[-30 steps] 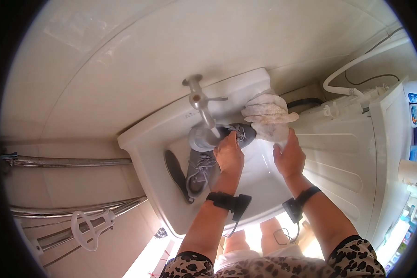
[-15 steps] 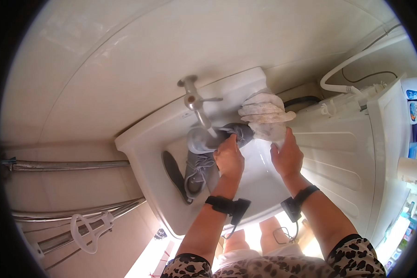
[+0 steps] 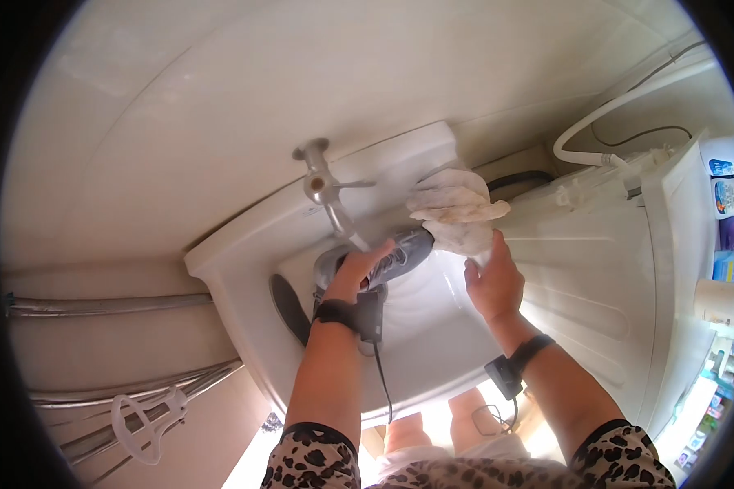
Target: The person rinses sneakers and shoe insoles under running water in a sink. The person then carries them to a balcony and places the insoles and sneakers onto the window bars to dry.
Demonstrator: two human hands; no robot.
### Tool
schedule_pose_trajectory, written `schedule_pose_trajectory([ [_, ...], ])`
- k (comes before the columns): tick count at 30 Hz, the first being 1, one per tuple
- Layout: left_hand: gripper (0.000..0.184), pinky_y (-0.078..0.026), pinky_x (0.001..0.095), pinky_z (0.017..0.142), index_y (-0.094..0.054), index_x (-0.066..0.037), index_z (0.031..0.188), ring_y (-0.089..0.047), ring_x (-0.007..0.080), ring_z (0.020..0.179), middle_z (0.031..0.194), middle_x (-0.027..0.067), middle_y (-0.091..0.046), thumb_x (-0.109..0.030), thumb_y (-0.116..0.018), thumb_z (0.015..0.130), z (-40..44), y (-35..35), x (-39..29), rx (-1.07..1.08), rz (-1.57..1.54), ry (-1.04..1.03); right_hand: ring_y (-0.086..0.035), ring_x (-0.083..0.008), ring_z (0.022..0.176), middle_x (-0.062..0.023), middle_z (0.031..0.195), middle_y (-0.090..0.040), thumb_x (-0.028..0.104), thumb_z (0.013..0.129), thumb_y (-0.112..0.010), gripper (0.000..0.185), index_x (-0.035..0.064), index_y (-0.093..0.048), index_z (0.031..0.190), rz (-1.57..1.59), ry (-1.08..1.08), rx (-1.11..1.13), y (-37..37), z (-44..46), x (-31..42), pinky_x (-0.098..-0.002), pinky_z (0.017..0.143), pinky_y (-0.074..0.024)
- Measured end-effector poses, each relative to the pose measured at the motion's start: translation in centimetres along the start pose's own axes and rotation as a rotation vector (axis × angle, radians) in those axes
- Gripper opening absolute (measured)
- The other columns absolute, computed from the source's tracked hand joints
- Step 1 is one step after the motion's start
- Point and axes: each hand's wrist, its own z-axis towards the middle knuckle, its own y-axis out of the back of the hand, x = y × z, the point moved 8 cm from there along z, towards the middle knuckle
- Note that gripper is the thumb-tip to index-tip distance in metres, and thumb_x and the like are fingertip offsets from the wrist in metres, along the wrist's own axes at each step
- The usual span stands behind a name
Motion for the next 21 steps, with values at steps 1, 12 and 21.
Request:
schedule_pose_trajectory([
  [1, 0.054, -0.046, 0.0302, 0.086, -0.062, 0.001, 0.108, -0.061, 0.0158, 0.094, 0.103, 0.0052, -0.064, -0.041, -0.074, 0.077, 0.5, -0.4, -0.9, 0.031, -0.208, -0.191, -0.059, -0.0343, 0.091, -0.0165, 0.108, -0.056, 0.022, 0.078, -0.064, 0.065, 0.0052, -0.031, 0.132, 0.008, -0.006, 0.007, -0.1, 0.0, -0.1, -0.0436, 0.073, -0.0492],
  [12, 0.070, -0.039, 0.0332, 0.096, -0.054, 0.007, 0.119, -0.054, 0.0231, 0.110, 0.118, 0.0156, -0.059, -0.050, -0.065, 0.081, 6.6, -2.4, 3.4, -0.320, 0.108, -0.122, -0.060, -0.0335, 0.089, -0.0167, 0.107, -0.057, 0.022, 0.077, -0.065, 0.065, 0.0035, -0.032, 0.131, -0.062, 0.014, -0.032, 0.0, 0.0, 0.2, -0.0418, 0.070, -0.0504],
  [21, 0.062, -0.045, 0.0421, 0.085, -0.058, 0.002, 0.108, -0.059, 0.0394, 0.096, 0.100, 0.0241, -0.063, -0.055, -0.044, 0.089, 3.3, -0.4, 0.9, -0.246, 0.193, -0.527, -0.061, -0.0332, 0.087, -0.0158, 0.104, -0.057, 0.022, 0.078, -0.064, 0.064, 0.0046, -0.032, 0.130, -0.033, -0.012, -0.003, 0.2, 0.2, 0.3, -0.0418, 0.070, -0.0507],
])
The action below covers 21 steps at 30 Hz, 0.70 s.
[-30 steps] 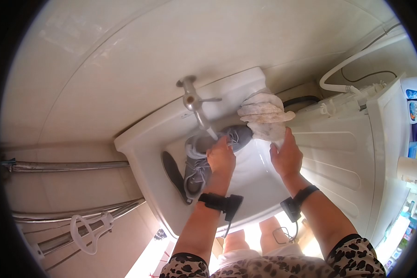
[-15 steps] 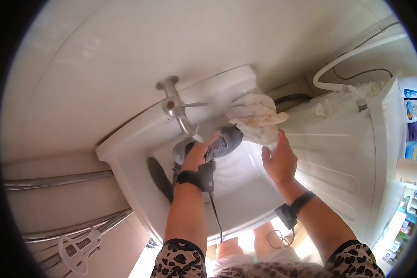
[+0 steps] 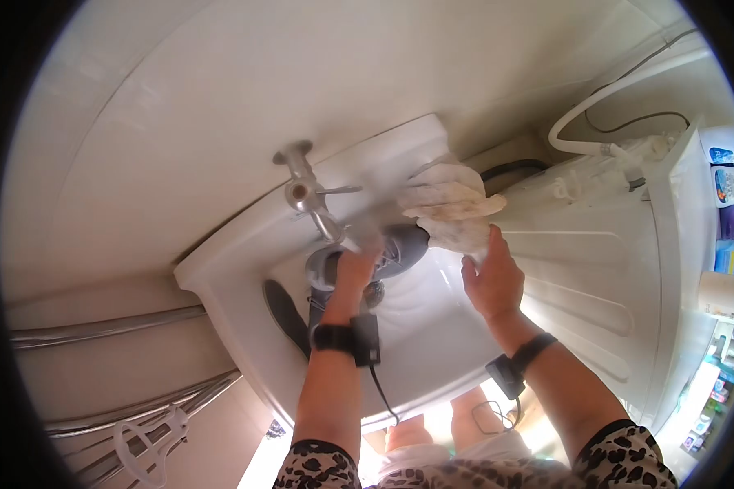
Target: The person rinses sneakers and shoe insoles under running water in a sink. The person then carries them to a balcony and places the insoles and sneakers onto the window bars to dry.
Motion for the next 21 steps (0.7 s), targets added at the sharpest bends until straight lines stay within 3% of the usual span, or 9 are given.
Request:
schedule_pose_trajectory([
  [3, 0.049, -0.046, 0.0480, 0.077, -0.058, -0.002, 0.097, -0.059, 0.0451, 0.085, 0.086, 0.0270, -0.062, -0.049, -0.043, 0.091, -2.5, 1.5, -3.5, -0.058, 0.554, -0.029, -0.061, -0.0329, 0.087, -0.0156, 0.103, -0.057, 0.022, 0.078, -0.064, 0.064, 0.0045, -0.032, 0.130, -0.001, 0.000, 0.000, -0.1, -0.2, -0.2, -0.0414, 0.070, -0.0507],
  [5, 0.044, -0.046, 0.0498, 0.074, -0.058, -0.004, 0.088, -0.058, 0.0459, 0.082, 0.080, 0.0286, -0.060, -0.045, -0.044, 0.092, -2.1, 0.8, -3.8, -0.191, 0.588, 0.066, -0.061, -0.0327, 0.087, -0.0156, 0.103, -0.057, 0.022, 0.078, -0.064, 0.063, 0.0043, -0.032, 0.130, -0.010, 0.007, -0.011, 0.0, 0.1, -0.2, -0.0411, 0.070, -0.0508],
  [9, 0.055, -0.044, 0.0495, 0.072, -0.057, -0.002, 0.074, -0.060, 0.0414, 0.081, 0.078, 0.0250, -0.061, -0.053, -0.045, 0.089, -3.2, 1.5, -9.3, -0.028, 0.490, -0.235, -0.061, -0.0325, 0.087, -0.0155, 0.103, -0.057, 0.022, 0.078, -0.064, 0.063, 0.0040, -0.032, 0.130, -0.018, 0.024, -0.027, 0.1, -0.1, 0.1, -0.0410, 0.069, -0.0509],
  [10, 0.049, -0.045, 0.0479, 0.073, -0.060, -0.002, 0.082, -0.060, 0.0390, 0.082, 0.084, 0.0223, -0.063, -0.050, -0.051, 0.088, -3.9, 1.3, -10.4, 0.145, 0.533, -0.263, -0.061, -0.0324, 0.087, -0.0155, 0.103, -0.057, 0.022, 0.078, -0.064, 0.063, 0.0040, -0.032, 0.130, -0.016, 0.026, -0.030, 0.0, -0.2, 0.1, -0.0410, 0.069, -0.0509],
  [13, 0.043, -0.044, 0.0457, 0.075, -0.063, -0.002, 0.092, -0.059, 0.0368, 0.084, 0.092, 0.0192, -0.063, -0.044, -0.057, 0.086, -5.1, 1.7, -11.3, 0.152, 0.502, -0.290, -0.061, -0.0323, 0.087, -0.0155, 0.104, -0.057, 0.022, 0.078, -0.065, 0.064, 0.0039, -0.032, 0.130, 0.009, 0.018, -0.010, 0.0, -0.2, -0.1, -0.0413, 0.068, -0.0508],
  [14, 0.037, -0.044, 0.0437, 0.078, -0.062, -0.002, 0.102, -0.057, 0.0363, 0.091, 0.098, 0.0168, -0.062, -0.035, -0.062, 0.084, -5.0, 2.4, -10.5, -0.006, 0.560, -0.273, -0.061, -0.0323, 0.087, -0.0156, 0.104, -0.057, 0.021, 0.078, -0.065, 0.064, 0.0039, -0.032, 0.130, 0.011, 0.018, -0.014, 0.1, -0.1, -0.1, -0.0413, 0.068, -0.0508],
  [17, 0.038, -0.042, 0.0463, 0.080, -0.060, -0.001, 0.081, -0.055, 0.0391, 0.089, 0.087, 0.0184, -0.059, -0.039, -0.058, 0.086, -7.4, 6.8, -12.8, -0.527, 0.623, -0.551, -0.061, -0.0323, 0.086, -0.0155, 0.103, -0.057, 0.021, 0.077, -0.065, 0.064, 0.0039, -0.032, 0.130, 0.021, 0.027, -0.016, 0.0, -0.1, 0.0, -0.0413, 0.068, -0.0508],
  [20, 0.022, -0.044, 0.0464, 0.082, -0.060, -0.002, 0.100, -0.053, 0.0382, 0.096, 0.098, 0.0173, -0.059, -0.014, -0.062, 0.082, -5.0, 4.8, -8.1, -0.281, 0.449, -0.571, -0.061, -0.0328, 0.086, -0.0154, 0.103, -0.057, 0.021, 0.078, -0.065, 0.064, 0.0042, -0.032, 0.130, 0.027, 0.036, -0.019, 0.1, -0.2, 0.0, -0.0415, 0.068, -0.0508],
  [21, 0.020, -0.044, 0.0469, 0.082, -0.060, -0.002, 0.099, -0.053, 0.0389, 0.095, 0.096, 0.0177, -0.060, -0.014, -0.061, 0.082, -3.6, 4.6, -7.0, -0.307, 0.481, -0.513, -0.061, -0.0330, 0.086, -0.0153, 0.103, -0.057, 0.021, 0.078, -0.064, 0.064, 0.0044, -0.032, 0.130, 0.018, 0.037, -0.026, 0.0, -0.1, -0.1, -0.0416, 0.069, -0.0507],
])
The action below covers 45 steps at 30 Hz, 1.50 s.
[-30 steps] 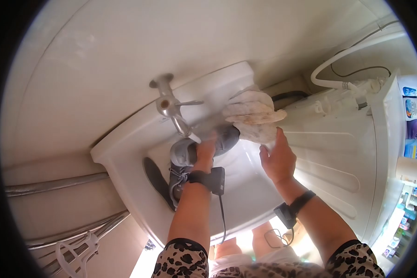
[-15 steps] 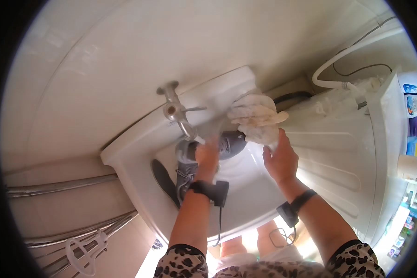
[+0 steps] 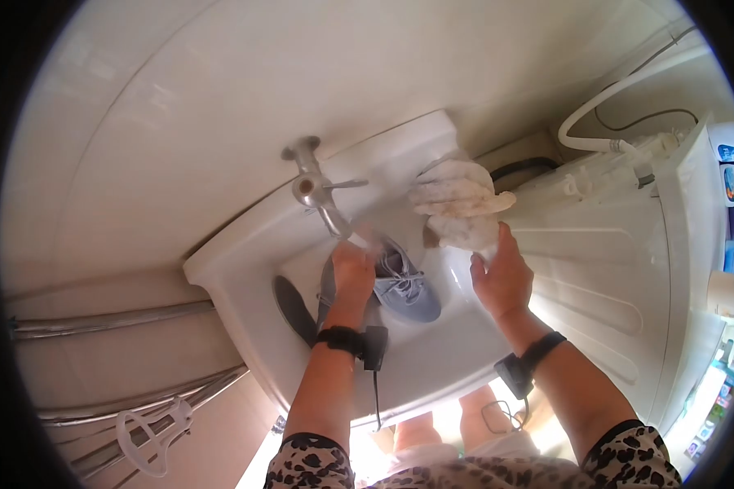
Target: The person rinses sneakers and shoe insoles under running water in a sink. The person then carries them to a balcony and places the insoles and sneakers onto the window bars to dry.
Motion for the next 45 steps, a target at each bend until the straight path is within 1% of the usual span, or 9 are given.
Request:
schedule_pose_trajectory([
  [14, 0.023, -0.045, 0.0474, 0.077, -0.064, -0.006, 0.096, -0.060, 0.0380, 0.090, 0.095, 0.0200, -0.063, -0.024, -0.053, 0.087, 1.3, -3.2, 4.6, 0.313, -0.022, 0.519, -0.061, -0.0326, 0.088, -0.0166, 0.106, -0.057, 0.021, 0.079, -0.063, 0.064, 0.0032, -0.032, 0.131, 0.024, -0.007, 0.022, -0.1, -0.1, -0.1, -0.0416, 0.071, -0.0509],
  [17, 0.024, -0.043, 0.0490, 0.077, -0.063, -0.004, 0.097, -0.058, 0.0398, 0.090, 0.091, 0.0174, -0.063, -0.024, -0.054, 0.086, -0.3, 3.3, -0.4, -0.141, 0.152, 0.149, -0.060, -0.0324, 0.088, -0.0164, 0.105, -0.056, 0.021, 0.079, -0.063, 0.063, 0.0032, -0.032, 0.131, 0.039, -0.016, 0.035, -0.3, -0.1, -0.3, -0.0418, 0.071, -0.0508],
  [26, 0.045, -0.047, 0.0395, 0.078, -0.065, 0.000, 0.084, -0.062, 0.0327, 0.082, 0.089, 0.0167, -0.066, -0.043, -0.071, 0.072, -2.1, -4.9, -3.1, 0.745, 0.060, 0.730, -0.060, -0.0321, 0.087, -0.0148, 0.104, -0.055, 0.021, 0.080, -0.062, 0.062, 0.0033, -0.032, 0.130, 0.017, -0.032, 0.046, -0.4, -0.4, -0.6, -0.0419, 0.069, -0.0507],
  [29, 0.035, -0.047, 0.0378, 0.071, -0.066, -0.001, 0.080, -0.062, 0.0291, 0.076, 0.087, 0.0145, -0.067, -0.034, -0.070, 0.072, -4.8, -11.9, 3.2, 0.703, -0.370, 0.742, -0.060, -0.0323, 0.088, -0.0154, 0.106, -0.055, 0.021, 0.080, -0.062, 0.062, 0.0028, -0.032, 0.130, 0.021, -0.033, 0.066, -0.4, -0.3, -0.4, -0.0421, 0.071, -0.0502],
  [32, 0.047, -0.043, 0.0363, 0.085, -0.061, 0.010, 0.098, -0.056, 0.0324, 0.100, 0.106, 0.0238, -0.060, -0.032, -0.069, 0.077, -5.6, -7.9, 0.7, 0.927, -0.321, 0.813, -0.055, -0.0344, 0.099, -0.0182, 0.113, -0.052, 0.019, 0.080, -0.062, 0.061, 0.0008, -0.034, 0.131, 0.077, 0.020, 0.041, 0.3, -0.4, 0.1, -0.0426, 0.083, -0.0467],
  [33, 0.036, -0.045, 0.0391, 0.076, -0.061, 0.011, 0.094, -0.058, 0.0272, 0.096, 0.096, 0.0191, -0.062, -0.020, -0.069, 0.077, -5.4, -5.9, -0.6, 0.804, -0.348, 0.576, -0.053, -0.0354, 0.104, -0.0195, 0.117, -0.051, 0.018, 0.080, -0.061, 0.059, 0.0000, -0.035, 0.130, 0.114, 0.127, -0.061, 0.9, -0.6, 0.4, -0.0430, 0.088, -0.0444],
  [36, 0.025, -0.048, 0.0310, 0.076, -0.061, 0.007, 0.099, -0.058, 0.0205, 0.098, 0.095, 0.0107, -0.061, -0.016, -0.058, 0.088, -10.8, -4.2, 1.0, 0.461, -0.889, 1.112, -0.041, -0.0384, 0.121, -0.0232, 0.128, -0.045, 0.016, 0.084, -0.057, 0.048, -0.0023, -0.043, 0.126, 0.160, 0.347, -0.300, 1.3, -2.8, 3.0, -0.0482, 0.103, -0.0315],
  [40, 0.026, -0.048, 0.0280, 0.081, -0.055, 0.002, 0.113, -0.058, 0.0175, 0.098, 0.104, 0.0070, -0.060, -0.014, -0.053, 0.092, -11.6, -0.9, -1.6, 0.080, -1.202, 1.207, -0.040, -0.0369, 0.123, -0.0189, 0.129, -0.046, 0.030, 0.090, -0.049, 0.042, 0.0005, -0.052, 0.120, 0.256, 0.766, 0.182, -6.5, -8.1, 13.3, -0.0528, 0.103, -0.0275],
  [45, 0.037, -0.047, 0.0327, 0.090, -0.046, 0.001, 0.125, -0.058, 0.0212, 0.102, 0.117, 0.0108, -0.056, -0.013, -0.054, 0.092, -11.9, 1.6, -2.8, -0.132, -1.503, 1.149, -0.042, -0.0336, 0.123, -0.0164, 0.127, -0.050, 0.034, 0.089, -0.048, 0.039, 0.0048, -0.056, 0.113, 0.324, 0.616, 0.098, -8.6, -4.6, 12.3, -0.0505, 0.102, -0.0304],
])
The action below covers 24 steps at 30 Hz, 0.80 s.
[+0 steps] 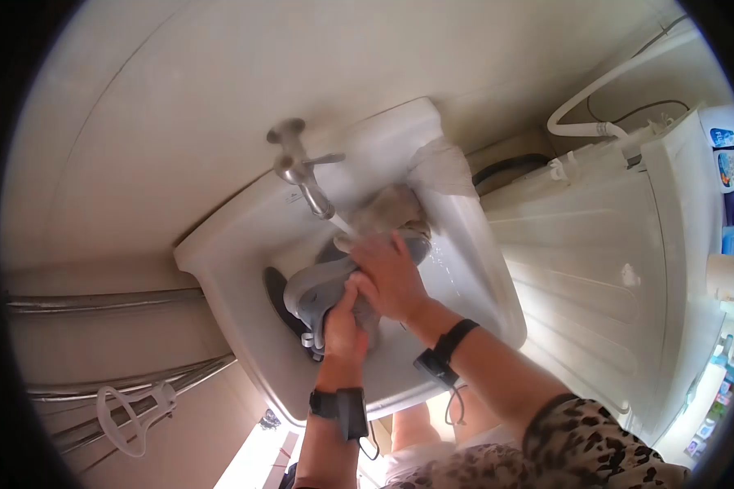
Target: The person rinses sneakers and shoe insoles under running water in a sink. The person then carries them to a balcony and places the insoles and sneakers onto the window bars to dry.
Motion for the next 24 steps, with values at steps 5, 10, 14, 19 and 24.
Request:
schedule_pose_trajectory([
  [5, 0.045, -0.043, 0.0379, 0.097, -0.042, 0.000, 0.130, -0.051, 0.0265, 0.115, 0.126, 0.0113, -0.051, -0.011, -0.059, 0.090, -2.2, 2.4, -1.6, -0.069, -0.046, -0.097, -0.051, -0.0386, 0.107, -0.0197, 0.121, -0.052, 0.028, 0.084, -0.055, 0.045, 0.0012, -0.049, 0.119, 0.022, -0.515, -0.121, -2.9, -2.2, -12.1, -0.0460, 0.092, -0.0421],
  [10, 0.042, -0.046, 0.0414, 0.094, -0.042, 0.001, 0.129, -0.054, 0.0288, 0.111, 0.125, 0.0133, -0.052, -0.005, -0.057, 0.090, -3.5, 6.2, -4.0, -0.103, -0.071, -0.166, -0.052, -0.0350, 0.108, -0.0172, 0.121, -0.052, 0.003, 0.075, -0.055, 0.045, 0.0048, -0.051, 0.120, 0.011, 0.070, -0.009, -2.6, 4.2, -7.0, -0.0423, 0.090, -0.0440],
  [14, 0.036, -0.046, 0.0392, 0.094, -0.045, 0.004, 0.124, -0.056, 0.0274, 0.109, 0.122, 0.0141, -0.055, -0.010, -0.053, 0.092, -4.2, 6.8, -4.9, -0.110, -0.017, -0.211, -0.056, -0.0345, 0.099, -0.0128, 0.109, -0.058, 0.011, 0.071, -0.064, 0.048, 0.0067, -0.052, 0.118, -0.289, 0.030, 0.194, -8.4, 5.6, -9.2, -0.0415, 0.081, -0.0464],
  [19, 0.036, -0.044, 0.0380, 0.095, -0.046, 0.002, 0.125, -0.056, 0.0254, 0.109, 0.120, 0.0119, -0.055, -0.005, -0.055, 0.090, -4.1, 7.9, -3.8, -0.131, -0.054, -0.179, -0.060, -0.0339, 0.086, -0.0101, 0.090, -0.063, 0.015, 0.070, -0.067, 0.022, 0.0094, -0.064, 0.091, -0.202, -0.219, 0.314, -7.0, 3.7, -11.1, -0.0433, 0.073, -0.0467],
  [24, 0.036, -0.044, 0.0378, 0.095, -0.048, 0.002, 0.123, -0.056, 0.0259, 0.109, 0.119, 0.0118, -0.056, -0.004, -0.056, 0.089, -3.4, 8.4, -3.3, -0.117, -0.097, -0.196, -0.059, -0.0311, 0.082, -0.0108, 0.086, -0.061, 0.011, 0.076, -0.062, 0.007, 0.0079, -0.064, 0.083, 0.034, -0.170, 0.199, 2.4, 3.0, -4.8, -0.0411, 0.070, -0.0467],
])
